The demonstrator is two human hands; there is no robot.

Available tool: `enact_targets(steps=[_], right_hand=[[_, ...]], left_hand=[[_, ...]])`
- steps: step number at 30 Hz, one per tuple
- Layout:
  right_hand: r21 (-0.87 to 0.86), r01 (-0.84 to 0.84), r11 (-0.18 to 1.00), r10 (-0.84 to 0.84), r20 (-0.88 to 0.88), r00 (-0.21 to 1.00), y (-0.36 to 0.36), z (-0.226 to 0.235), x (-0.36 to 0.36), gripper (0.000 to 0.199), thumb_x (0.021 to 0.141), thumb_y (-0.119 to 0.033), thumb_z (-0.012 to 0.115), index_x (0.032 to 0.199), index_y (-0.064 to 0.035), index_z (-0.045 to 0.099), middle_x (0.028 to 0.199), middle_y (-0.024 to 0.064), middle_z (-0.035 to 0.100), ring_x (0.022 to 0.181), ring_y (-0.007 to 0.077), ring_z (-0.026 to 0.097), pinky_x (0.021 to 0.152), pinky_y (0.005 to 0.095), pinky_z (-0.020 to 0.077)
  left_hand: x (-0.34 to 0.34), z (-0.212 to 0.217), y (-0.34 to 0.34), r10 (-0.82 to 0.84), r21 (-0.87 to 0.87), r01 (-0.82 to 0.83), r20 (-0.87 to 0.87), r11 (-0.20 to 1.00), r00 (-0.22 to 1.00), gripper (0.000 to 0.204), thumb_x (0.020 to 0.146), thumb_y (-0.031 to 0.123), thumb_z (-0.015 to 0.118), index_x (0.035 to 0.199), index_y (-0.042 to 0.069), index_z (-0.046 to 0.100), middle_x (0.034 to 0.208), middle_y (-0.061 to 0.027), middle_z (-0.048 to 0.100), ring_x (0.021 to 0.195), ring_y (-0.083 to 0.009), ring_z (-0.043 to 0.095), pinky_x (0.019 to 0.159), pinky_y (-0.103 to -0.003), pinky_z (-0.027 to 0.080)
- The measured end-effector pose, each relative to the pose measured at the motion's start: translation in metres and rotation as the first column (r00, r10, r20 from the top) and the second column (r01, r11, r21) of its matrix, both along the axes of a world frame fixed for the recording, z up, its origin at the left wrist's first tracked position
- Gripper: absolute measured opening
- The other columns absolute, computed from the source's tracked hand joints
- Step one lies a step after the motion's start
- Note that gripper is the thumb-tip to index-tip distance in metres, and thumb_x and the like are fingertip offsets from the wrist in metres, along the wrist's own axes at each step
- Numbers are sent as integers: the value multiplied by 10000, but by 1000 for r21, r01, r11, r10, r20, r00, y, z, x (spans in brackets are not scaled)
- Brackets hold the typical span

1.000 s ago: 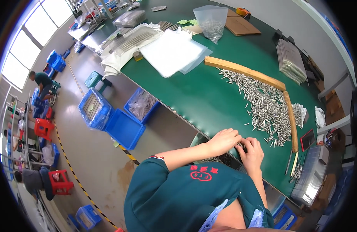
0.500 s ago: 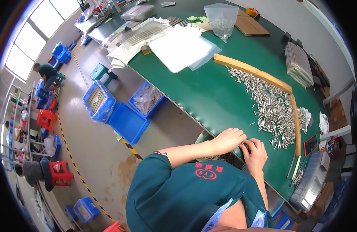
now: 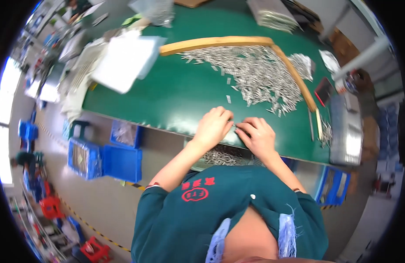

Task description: Sorting and organizing small metal pins from a large pile into a collection bin on a workbench.

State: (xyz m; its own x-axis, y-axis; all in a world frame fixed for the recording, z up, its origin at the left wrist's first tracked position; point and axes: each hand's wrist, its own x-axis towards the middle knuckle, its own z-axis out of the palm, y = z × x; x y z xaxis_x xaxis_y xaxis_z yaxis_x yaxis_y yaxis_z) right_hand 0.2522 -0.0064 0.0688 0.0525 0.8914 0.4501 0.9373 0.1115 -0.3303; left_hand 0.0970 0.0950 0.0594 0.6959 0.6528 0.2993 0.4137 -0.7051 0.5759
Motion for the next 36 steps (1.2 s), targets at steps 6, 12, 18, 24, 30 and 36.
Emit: enact_targets(steps=[6, 12, 18, 24, 30, 36], right_hand=[[7, 66, 998, -66, -11, 998, -5, -4, 6, 134, 755, -259, 728, 864, -186, 699, 857, -37, 597, 777, 168, 572, 671, 312, 478], [3, 62, 998, -62, -34, 998, -9, -5, 8, 141, 747, -252, 729, 868, -186, 700, 877, -40, 604, 780, 165, 575, 664, 305, 481], [-25, -53, 998, 51, -71, 996, -21, -3, 3, 144, 741, -239, 719, 874, -186, 700, 886, -46, 616, 784, 163, 578, 641, 305, 492], [-107, -292, 950, 282, -100, 954, -37, 0, 0, 157, 717, -197, 723, 868, -164, 693, 934, -42, 630, 809, 162, 587, 648, 286, 522], [-208, -299, 931, 268, -165, 949, -48, 10, 3, 268, 740, -214, 708, 999, -161, 665, 1012, -24, 624, 852, 190, 600, 720, 311, 528], [-371, -361, 856, 209, -391, 896, -47, 20, 12, 318, 830, -213, 655, 1136, -132, 630, 1072, 31, 603, 932, 224, 606, 796, 323, 515]], left_hand=[[22, -6, 9, 11, 107, -2, -80, 994, 997, 151, 798, 159, 676, 922, 87, 628, 885, -93, 566, 854, -284, 573, 745, -385, 483], [10, 23, -8, -1, -456, 39, 84, 889, 996, 149, 870, 133, 622, 969, 22, 621, 876, -82, 615, 766, -217, 617, 678, -330, 502], [-36, -8, -37, -22, -917, 250, 270, -310, 963, 374, 994, 242, 473, 1238, -36, 536, 1130, -154, 632, 1022, -213, 631, 887, -334, 517], [-22, -29, -53, 322, -562, 412, 257, -718, 911, 312, 979, 135, 453, 1208, -73, 495, 1210, -237, 567, 1111, -295, 592, 1001, -406, 482], [-12, -24, -67, 283, -681, 467, 371, -565, 884, 307, 983, 140, 465, 1185, -89, 491, 1092, -187, 616, 1028, -242, 632, 908, -337, 535], [-10, -25, -71, 213, -858, 292, 219, -424, 952, 308, 989, 199, 482, 1183, -39, 512, 1114, -141, 612, 1026, -217, 631, 891, -318, 534]])
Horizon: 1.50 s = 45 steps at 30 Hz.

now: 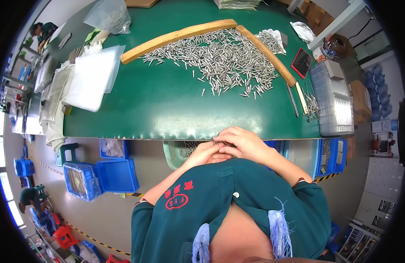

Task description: Sorting and organizing small metal pins from a large pile into a collection bin on a workbench.

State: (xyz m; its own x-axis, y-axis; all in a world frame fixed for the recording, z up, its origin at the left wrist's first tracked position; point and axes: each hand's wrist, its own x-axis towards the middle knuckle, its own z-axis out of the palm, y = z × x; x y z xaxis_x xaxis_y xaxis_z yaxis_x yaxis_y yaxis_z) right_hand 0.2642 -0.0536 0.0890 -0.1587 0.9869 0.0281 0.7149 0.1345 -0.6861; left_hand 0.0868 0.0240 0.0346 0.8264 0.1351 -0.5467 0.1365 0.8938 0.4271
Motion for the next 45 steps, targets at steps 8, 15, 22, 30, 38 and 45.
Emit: enact_targets(steps=[8, 15, 22, 30, 38, 45], right_hand=[[-210, 61, 976, -163, -514, 842, 21, 20, 7, 344, 920, -100, 561, 1264, -86, 567, 1120, 48, 598, 896, 96, 570, 768, 239, 460], [-123, 196, 973, -229, -628, 744, 34, 33, -3, 378, 927, -115, 564, 1302, -80, 532, 1058, -7, 594, 898, 52, 535, 699, 191, 420], [-178, 207, 962, -273, -663, 697, 38, 38, -4, 403, 914, -81, 565, 1313, -70, 511, 1027, -5, 578, 892, 37, 526, 704, 175, 417], [-184, 172, 968, -251, -754, 608, 40, 28, -3, 404, 898, -96, 571, 1296, -53, 518, 993, 14, 574, 892, 56, 541, 669, 186, 458], [-231, 154, 961, -274, -703, 656, 36, 32, 0, 395, 909, -87, 587, 1297, -48, 522, 1011, -3, 577, 888, 41, 526, 737, 182, 434], [-240, 157, 958, -284, -714, 641, 34, 25, 0, 391, 909, -94, 594, 1292, -48, 527, 1011, -6, 576, 890, 36, 521, 736, 179, 426]], left_hand=[[5, 48, 39, -185, 621, 193, -78, 760, 980, 302, 983, 238, 498, 1076, -25, 613, 921, -116, 688, 828, -164, 681, 732, -274, 551], [6, 78, 55, -99, 746, 129, -85, 653, 991, 273, 975, 199, 508, 1051, -29, 638, 893, -109, 695, 807, -154, 682, 719, -264, 550], [6, 81, 58, -85, 703, 116, -79, 701, 993, 284, 962, 226, 538, 1061, -21, 641, 905, -114, 695, 810, -161, 683, 715, -264, 549], [5, 79, 63, -141, 605, 142, -50, 783, 989, 284, 948, 234, 565, 1038, -22, 649, 912, -116, 697, 812, -155, 680, 715, -258, 547], [5, 80, 63, -109, 671, 159, -116, 725, 987, 278, 934, 238, 590, 1019, -17, 659, 906, -103, 700, 793, -124, 671, 693, -231, 533], [6, 83, 62, -83, 708, 171, -158, 685, 984, 247, 923, 212, 608, 995, -14, 676, 867, -84, 708, 759, -103, 671, 664, -223, 535]])
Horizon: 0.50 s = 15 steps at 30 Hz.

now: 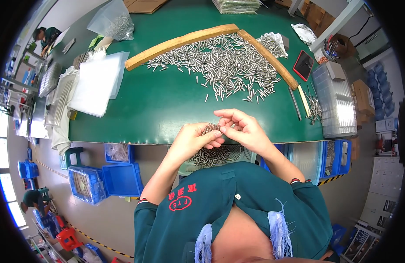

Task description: Sorting and organizing small metal pins from a large pile into a collection bin on a workbench.

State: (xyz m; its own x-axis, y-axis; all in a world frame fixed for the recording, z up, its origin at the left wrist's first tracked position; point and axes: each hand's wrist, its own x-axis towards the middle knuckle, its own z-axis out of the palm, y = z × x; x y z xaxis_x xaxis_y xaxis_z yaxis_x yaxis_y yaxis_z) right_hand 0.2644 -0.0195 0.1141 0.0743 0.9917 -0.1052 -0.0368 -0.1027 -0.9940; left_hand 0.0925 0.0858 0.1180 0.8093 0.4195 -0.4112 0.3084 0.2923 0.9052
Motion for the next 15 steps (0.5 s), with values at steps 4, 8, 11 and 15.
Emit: enact_targets(steps=[4, 8, 11, 15], right_hand=[[-2, 7, 1000, -7, -3, 1000, 0, -1, -1, 387, 908, -96, 600, 1286, -46, 529, 1007, -3, 578, 878, 35, 530, 723, 175, 431], [-29, 18, 999, -16, 73, 997, 0, 5, -4, 370, 908, -104, 608, 1266, -44, 543, 974, -8, 589, 851, 36, 543, 688, 173, 432], [36, 44, 998, -50, 170, 984, 1, 4, -7, 351, 909, -111, 611, 1248, -39, 554, 931, -9, 601, 810, 32, 549, 648, 166, 423], [-84, 154, 985, -165, -154, 974, 5, -4, -2, 285, 906, -130, 619, 1173, -35, 587, 913, -4, 611, 743, 26, 532, 598, 185, 421]], left_hand=[[0, 2, -1, 7, 58, -5, -32, 998, 999, 249, 922, 213, 608, 990, -15, 679, 859, -88, 711, 753, -102, 674, 661, -226, 538], [0, 4, -2, -1, 222, 22, -94, 975, 996, 248, 918, 211, 610, 1004, -11, 675, 859, -87, 714, 758, -114, 680, 666, -245, 542], [-2, 0, -2, -23, 350, 62, -113, 935, 993, 248, 922, 199, 599, 1040, -7, 667, 877, -87, 715, 783, -118, 684, 686, -253, 541], [-2, 2, -3, 23, 193, -22, 1, 981, 1000, 253, 931, 183, 579, 1079, -7, 655, 908, -97, 712, 818, -128, 684, 708, -252, 539]])
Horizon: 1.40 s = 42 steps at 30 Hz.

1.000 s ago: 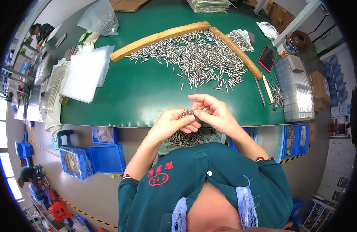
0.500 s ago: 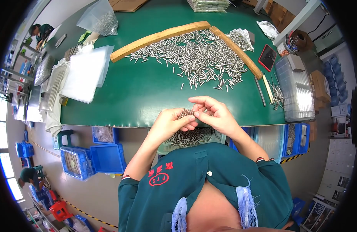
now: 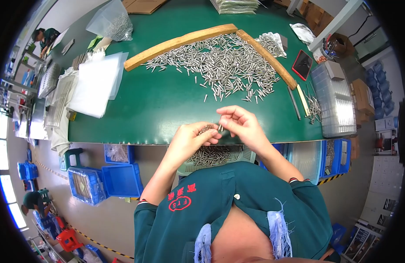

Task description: Sorting and organizing small metal pins from a large pile into a collection bin on a workbench.

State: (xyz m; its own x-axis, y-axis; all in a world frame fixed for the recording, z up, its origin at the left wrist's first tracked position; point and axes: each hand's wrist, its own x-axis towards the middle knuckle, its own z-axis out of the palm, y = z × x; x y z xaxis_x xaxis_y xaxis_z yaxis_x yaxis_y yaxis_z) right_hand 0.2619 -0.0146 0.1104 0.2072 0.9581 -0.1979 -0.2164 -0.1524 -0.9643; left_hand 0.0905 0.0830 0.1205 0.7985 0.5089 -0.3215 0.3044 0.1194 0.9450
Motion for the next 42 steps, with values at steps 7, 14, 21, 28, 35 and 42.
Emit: enact_targets(steps=[7, 14, 21, 28, 35, 42], right_hand=[[-165, -17, 986, -92, -631, 770, 0, -14, 10, 305, 917, -129, 595, 1203, -51, 526, 925, -5, 607, 759, 51, 546, 576, 184, 450], [-46, -459, 887, 461, 84, 883, -15, -22, 5, 229, 919, -172, 584, 1107, -48, 619, 946, 25, 662, 868, 78, 599, 701, 237, 496], [-85, -180, 980, 199, 351, 915, -3, 0, 9, 174, 909, -178, 619, 1020, -54, 670, 805, 13, 622, 744, 54, 555, 644, 226, 442], [73, -198, 977, 142, 469, 872, 12, 15, 1, 183, 880, -230, 646, 952, -68, 691, 865, 38, 621, 743, 124, 576, 658, 264, 468], [47, -233, 971, 171, 544, 822, 16, 0, 11, 117, 866, -146, 668, 920, -44, 681, 820, 23, 630, 761, 109, 584, 676, 252, 460], [36, 316, 948, -313, 281, 907, 53, -17, 110, 174, 924, -239, 591, 914, -77, 654, 780, -22, 627, 688, 47, 570, 555, 199, 435]], left_hand=[[-11, -2, 14, 69, -104, -67, 18, 992, 997, 266, 946, 165, 539, 1113, -20, 633, 948, -111, 704, 837, -138, 678, 722, -242, 536], [-11, 5, 16, 56, -207, -48, 30, 977, 998, 254, 945, 151, 551, 1088, -45, 626, 933, -131, 700, 785, -146, 682, 684, -227, 542], [-9, 4, 15, -12, -268, 22, 37, 963, 999, 285, 932, 200, 581, 1084, -36, 634, 934, -121, 701, 807, -145, 681, 694, -237, 543], [-4, 0, 12, -75, -312, 86, 47, 946, 996, 261, 940, 190, 569, 1056, -32, 642, 936, -117, 701, 814, -143, 683, 703, -240, 547], [-1, -14, 11, -82, -288, 82, 13, 954, 997, 282, 950, 188, 546, 1111, -31, 621, 975, -127, 694, 838, -152, 679, 731, -248, 543], [-7, -25, 12, -50, -250, 43, -23, 967, 998, 304, 955, 173, 527, 1146, -53, 599, 985, -130, 690, 828, -148, 676, 726, -243, 542]])
